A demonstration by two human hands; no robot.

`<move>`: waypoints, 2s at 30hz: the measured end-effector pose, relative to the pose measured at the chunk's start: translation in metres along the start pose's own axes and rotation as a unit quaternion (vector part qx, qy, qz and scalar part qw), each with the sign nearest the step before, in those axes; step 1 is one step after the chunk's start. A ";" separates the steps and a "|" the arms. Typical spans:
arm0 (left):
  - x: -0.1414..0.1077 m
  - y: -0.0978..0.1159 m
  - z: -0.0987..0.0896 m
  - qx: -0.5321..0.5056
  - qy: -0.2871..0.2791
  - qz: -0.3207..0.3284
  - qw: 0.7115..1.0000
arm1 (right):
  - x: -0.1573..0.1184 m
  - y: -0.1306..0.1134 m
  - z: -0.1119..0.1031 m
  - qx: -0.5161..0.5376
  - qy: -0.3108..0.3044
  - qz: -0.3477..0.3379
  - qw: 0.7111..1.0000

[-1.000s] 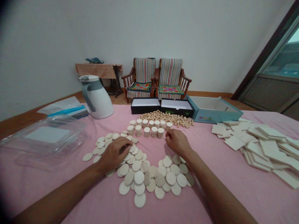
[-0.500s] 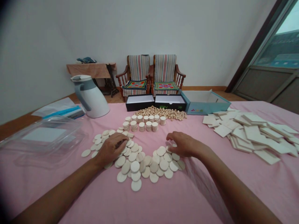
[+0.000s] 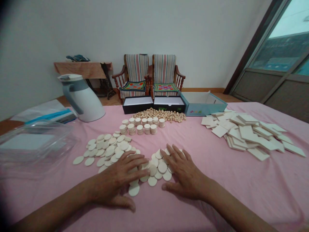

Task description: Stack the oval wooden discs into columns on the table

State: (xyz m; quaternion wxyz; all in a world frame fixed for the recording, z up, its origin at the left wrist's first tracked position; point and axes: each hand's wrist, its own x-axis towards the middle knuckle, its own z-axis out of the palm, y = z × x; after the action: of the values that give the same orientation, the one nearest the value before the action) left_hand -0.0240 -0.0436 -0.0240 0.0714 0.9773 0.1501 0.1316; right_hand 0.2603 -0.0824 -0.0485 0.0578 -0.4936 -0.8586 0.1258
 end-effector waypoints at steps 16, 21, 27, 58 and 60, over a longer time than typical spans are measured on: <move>0.015 -0.006 0.014 0.091 0.045 -0.073 0.992 | 0.057 -0.005 0.005 0.042 0.054 -0.153 0.986; 0.012 -0.014 0.014 0.090 0.099 -0.124 0.983 | 0.082 -0.012 0.008 0.076 0.074 -0.165 0.981; 0.002 -0.027 0.018 0.085 0.170 -0.160 0.969 | 0.108 -0.029 0.008 0.148 0.106 -0.176 0.967; -0.001 -0.034 0.018 0.054 0.143 -0.198 0.968 | 0.112 0.027 -0.004 0.117 0.329 0.023 0.937; -0.002 -0.034 0.018 0.053 0.145 -0.197 0.968 | 0.114 0.043 -0.005 0.099 0.315 0.039 0.943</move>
State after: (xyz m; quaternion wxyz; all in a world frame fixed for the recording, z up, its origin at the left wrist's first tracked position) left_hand -0.0301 -0.0136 -0.0479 0.0213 0.9013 0.3555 0.2469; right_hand 0.2398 0.0373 -0.0586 0.3690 -0.5331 -0.7597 0.0499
